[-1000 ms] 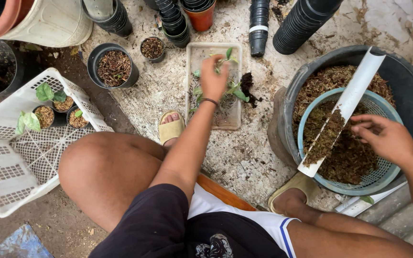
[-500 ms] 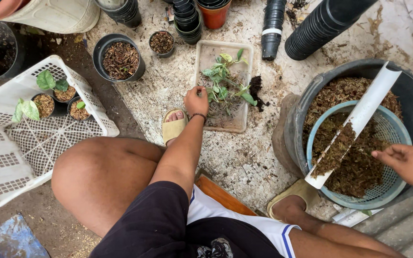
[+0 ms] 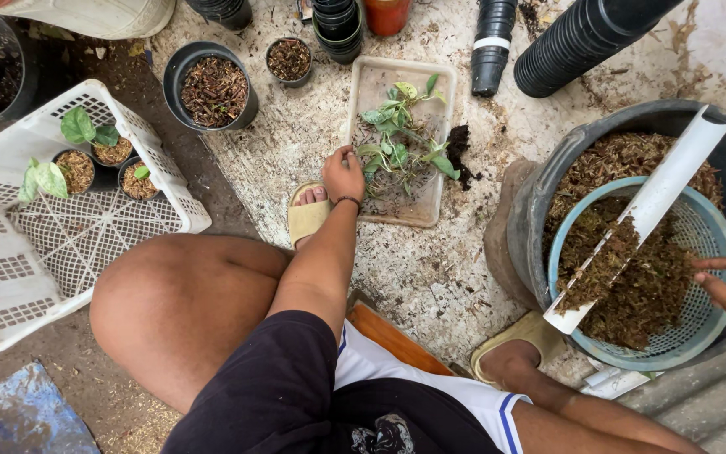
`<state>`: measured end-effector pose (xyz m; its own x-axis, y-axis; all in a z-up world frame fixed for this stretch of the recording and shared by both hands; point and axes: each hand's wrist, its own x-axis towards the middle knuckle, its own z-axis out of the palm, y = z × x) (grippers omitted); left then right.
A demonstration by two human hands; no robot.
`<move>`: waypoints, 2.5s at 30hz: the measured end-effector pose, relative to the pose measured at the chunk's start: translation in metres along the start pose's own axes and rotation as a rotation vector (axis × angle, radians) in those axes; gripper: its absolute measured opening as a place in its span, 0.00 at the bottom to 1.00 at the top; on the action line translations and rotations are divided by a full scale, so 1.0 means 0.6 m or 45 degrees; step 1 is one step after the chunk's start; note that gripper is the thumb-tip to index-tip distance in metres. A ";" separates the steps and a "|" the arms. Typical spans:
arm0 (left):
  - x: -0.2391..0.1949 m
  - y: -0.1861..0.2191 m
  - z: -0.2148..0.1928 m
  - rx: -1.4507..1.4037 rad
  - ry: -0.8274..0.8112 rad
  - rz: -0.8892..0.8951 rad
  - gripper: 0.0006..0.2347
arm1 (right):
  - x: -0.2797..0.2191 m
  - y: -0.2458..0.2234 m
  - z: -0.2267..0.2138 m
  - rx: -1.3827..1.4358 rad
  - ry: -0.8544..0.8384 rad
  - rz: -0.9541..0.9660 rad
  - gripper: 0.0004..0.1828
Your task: The person plants small seedlings into a long white PVC planter filled with soil. They place each seedling into the soil, add more soil around the roots, and use a small container to pour additional soil into the planter.
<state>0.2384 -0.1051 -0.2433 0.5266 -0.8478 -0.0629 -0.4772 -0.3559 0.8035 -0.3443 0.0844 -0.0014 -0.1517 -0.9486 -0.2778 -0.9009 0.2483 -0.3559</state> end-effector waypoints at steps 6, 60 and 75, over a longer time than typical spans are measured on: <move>-0.036 -0.011 -0.030 0.105 -0.077 0.189 0.10 | 0.009 0.004 0.004 0.061 -0.025 0.035 0.18; -0.058 0.074 -0.055 0.435 -0.196 0.590 0.10 | -0.006 0.025 0.007 0.011 0.042 0.064 0.19; -0.039 0.093 0.028 1.046 -0.624 0.741 0.16 | -0.029 0.035 -0.010 0.003 0.069 0.013 0.19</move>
<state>0.1878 -0.1118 -0.2070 -0.1756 -0.9685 -0.1766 -0.9756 0.1471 0.1631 -0.3629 0.1052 0.0014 -0.1829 -0.9552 -0.2327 -0.8981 0.2586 -0.3557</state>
